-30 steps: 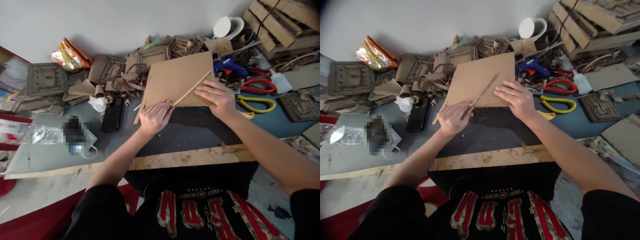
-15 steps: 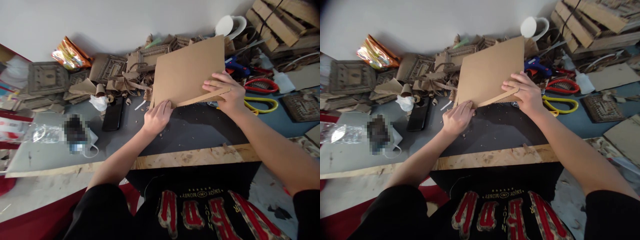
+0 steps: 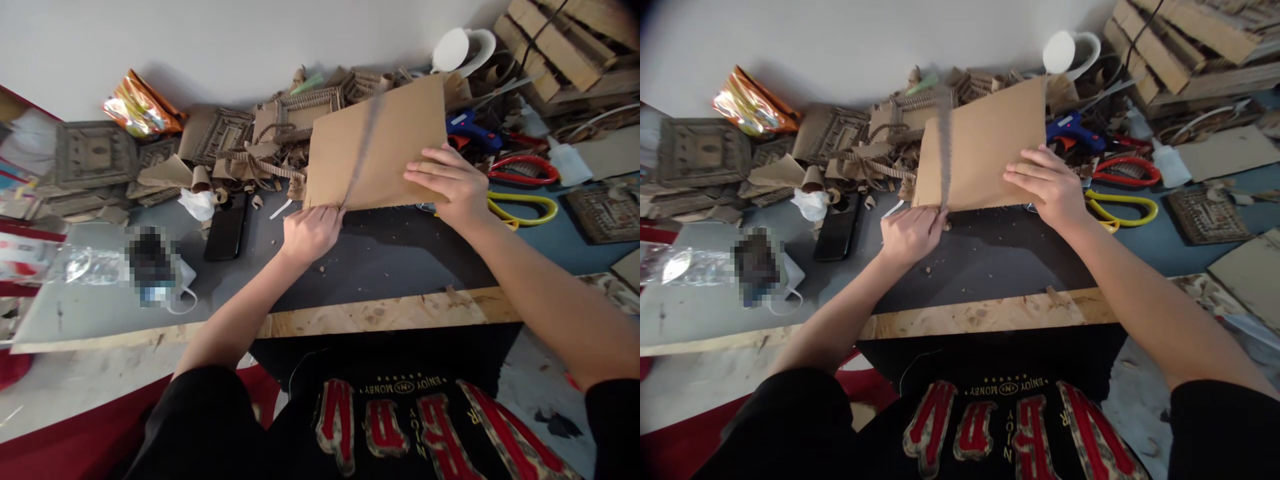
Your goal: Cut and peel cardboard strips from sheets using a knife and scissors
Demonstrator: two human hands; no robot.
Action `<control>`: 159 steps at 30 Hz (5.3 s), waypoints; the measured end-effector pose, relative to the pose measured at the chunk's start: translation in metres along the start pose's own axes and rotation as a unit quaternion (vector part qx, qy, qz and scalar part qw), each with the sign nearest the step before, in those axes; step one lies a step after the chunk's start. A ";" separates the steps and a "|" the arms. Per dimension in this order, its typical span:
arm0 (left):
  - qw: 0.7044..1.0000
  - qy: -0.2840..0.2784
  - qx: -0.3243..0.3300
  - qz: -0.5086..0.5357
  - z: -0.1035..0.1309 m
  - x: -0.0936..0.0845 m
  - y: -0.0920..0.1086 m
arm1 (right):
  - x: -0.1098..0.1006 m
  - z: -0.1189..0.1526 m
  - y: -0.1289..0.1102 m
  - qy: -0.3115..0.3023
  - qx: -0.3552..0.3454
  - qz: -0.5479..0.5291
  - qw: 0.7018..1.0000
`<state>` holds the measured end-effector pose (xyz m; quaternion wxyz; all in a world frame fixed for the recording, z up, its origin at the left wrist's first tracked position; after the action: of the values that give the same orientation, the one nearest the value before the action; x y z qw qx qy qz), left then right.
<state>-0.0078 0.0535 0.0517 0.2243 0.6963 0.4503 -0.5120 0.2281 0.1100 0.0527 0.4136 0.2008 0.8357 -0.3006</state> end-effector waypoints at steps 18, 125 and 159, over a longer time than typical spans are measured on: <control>0.996 -0.045 -0.068 0.031 0.002 0.009 -0.017 | 0.001 0.002 0.013 0.028 0.019 -0.001 0.999; 0.984 -0.013 -0.137 0.109 0.003 -0.009 -0.049 | -0.015 0.004 0.018 0.078 0.058 -0.008 0.995; 0.640 0.021 -0.222 0.735 -0.004 0.050 -0.053 | -0.025 0.007 0.015 0.177 0.023 0.022 0.984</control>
<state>-0.0472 0.1028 0.0157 0.6648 0.7380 -0.1052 -0.0481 0.2554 0.1144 0.0645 0.2607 0.2786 0.8838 -0.2706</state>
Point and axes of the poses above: each hand's wrist, its own z-axis away from the middle knuckle, its own x-axis out of the palm, y = z × x, the point moved 6 cm from there along -z, towards the middle knuckle, and after that the axes turned 13 degrees about -y, right-handed, at the moved point
